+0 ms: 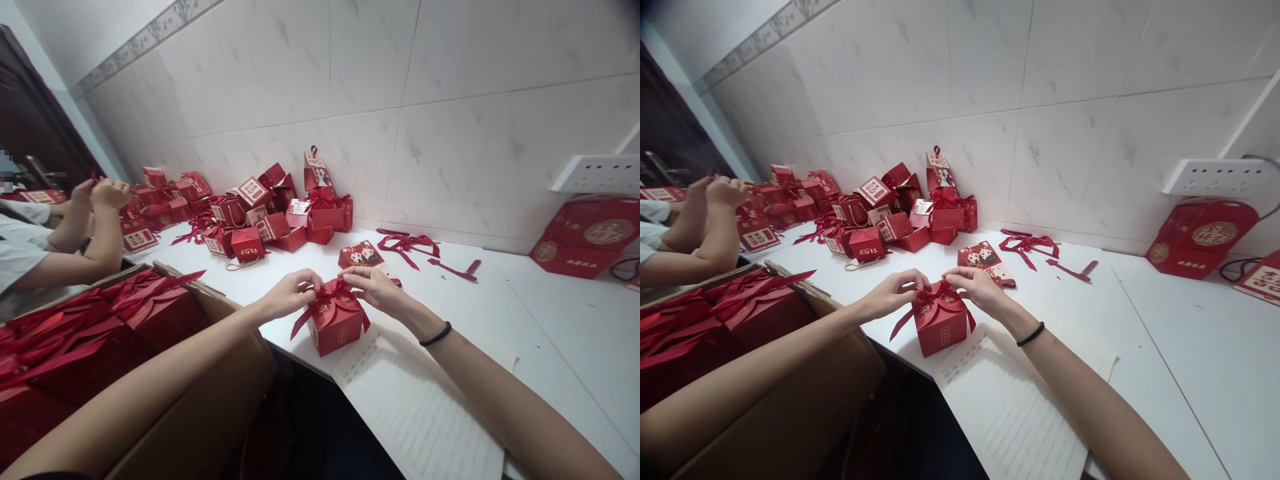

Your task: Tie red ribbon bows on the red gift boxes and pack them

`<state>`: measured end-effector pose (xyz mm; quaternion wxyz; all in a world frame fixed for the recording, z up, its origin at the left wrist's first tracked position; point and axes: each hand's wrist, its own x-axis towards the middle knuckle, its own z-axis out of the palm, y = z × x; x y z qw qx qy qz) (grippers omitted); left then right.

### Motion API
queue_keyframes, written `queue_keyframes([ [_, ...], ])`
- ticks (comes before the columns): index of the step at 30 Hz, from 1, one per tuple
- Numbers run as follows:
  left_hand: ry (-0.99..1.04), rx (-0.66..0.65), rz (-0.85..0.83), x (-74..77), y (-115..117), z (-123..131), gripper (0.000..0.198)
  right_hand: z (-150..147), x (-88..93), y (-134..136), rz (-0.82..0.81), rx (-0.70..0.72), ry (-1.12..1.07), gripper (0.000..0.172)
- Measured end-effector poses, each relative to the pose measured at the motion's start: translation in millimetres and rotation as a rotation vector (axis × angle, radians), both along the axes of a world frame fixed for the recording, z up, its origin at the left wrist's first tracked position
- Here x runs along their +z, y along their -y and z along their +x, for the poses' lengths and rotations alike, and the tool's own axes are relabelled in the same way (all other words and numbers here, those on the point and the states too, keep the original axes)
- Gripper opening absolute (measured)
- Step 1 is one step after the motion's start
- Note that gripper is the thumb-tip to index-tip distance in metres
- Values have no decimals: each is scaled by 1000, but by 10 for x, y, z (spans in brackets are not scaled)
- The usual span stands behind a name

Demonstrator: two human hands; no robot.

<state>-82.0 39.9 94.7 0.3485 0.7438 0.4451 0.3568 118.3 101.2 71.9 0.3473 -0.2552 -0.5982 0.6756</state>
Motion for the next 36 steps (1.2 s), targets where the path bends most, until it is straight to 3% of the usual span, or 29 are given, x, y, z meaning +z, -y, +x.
queue_keyframes([
  [5,-96,-35,55,23,14,-9,6,13,48,46,234,54,133,27],
  [11,-215,-92,113,63,19,-31,7,4,34,25,339,6,212,26],
  [14,-177,-112,73,61,7,-46,10,18,18,-5,379,22,226,25],
  [23,-43,-75,-33,34,-10,-58,22,100,0,-70,356,135,151,25],
  [28,-12,-149,-50,49,5,-62,15,121,-42,-122,260,126,142,31],
  [31,-19,-155,13,51,18,-45,9,127,-7,-95,268,104,167,28],
  [36,-32,-31,150,3,2,-7,10,117,28,-59,257,123,171,27],
])
